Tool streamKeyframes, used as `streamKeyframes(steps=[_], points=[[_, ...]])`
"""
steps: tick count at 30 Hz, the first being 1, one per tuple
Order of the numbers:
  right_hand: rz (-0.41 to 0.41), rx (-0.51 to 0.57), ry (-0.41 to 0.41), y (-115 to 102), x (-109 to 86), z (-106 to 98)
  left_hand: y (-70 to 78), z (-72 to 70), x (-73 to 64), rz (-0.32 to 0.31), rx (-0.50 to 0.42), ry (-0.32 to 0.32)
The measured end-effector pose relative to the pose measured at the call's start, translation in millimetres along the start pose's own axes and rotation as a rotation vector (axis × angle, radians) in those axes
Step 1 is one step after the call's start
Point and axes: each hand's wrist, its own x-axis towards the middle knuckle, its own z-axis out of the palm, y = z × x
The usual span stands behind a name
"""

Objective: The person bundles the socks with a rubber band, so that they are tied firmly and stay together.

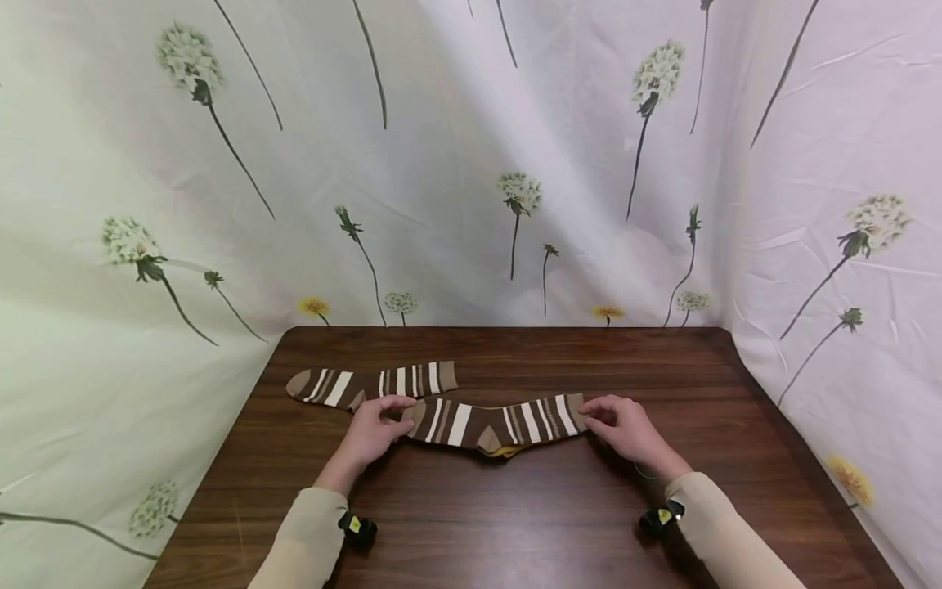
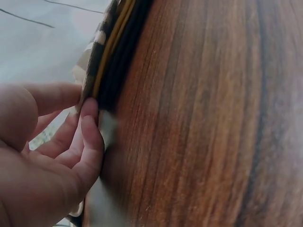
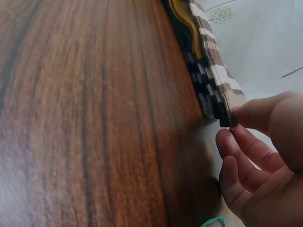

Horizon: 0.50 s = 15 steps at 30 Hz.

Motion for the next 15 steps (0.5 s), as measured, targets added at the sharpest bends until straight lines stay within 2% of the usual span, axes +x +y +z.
streamKeyframes(steps=[10,15], points=[[-0.001,-0.012,-0.001,-3.0,1.4,0.0,-1.5,0.7,-1.9,-0.022,0.003,0.005],[-0.044,-0.051,0.035,-5.8,4.1,-1.4,-3.6,1.0,-2.9,-0.021,-0.011,-0.006]])
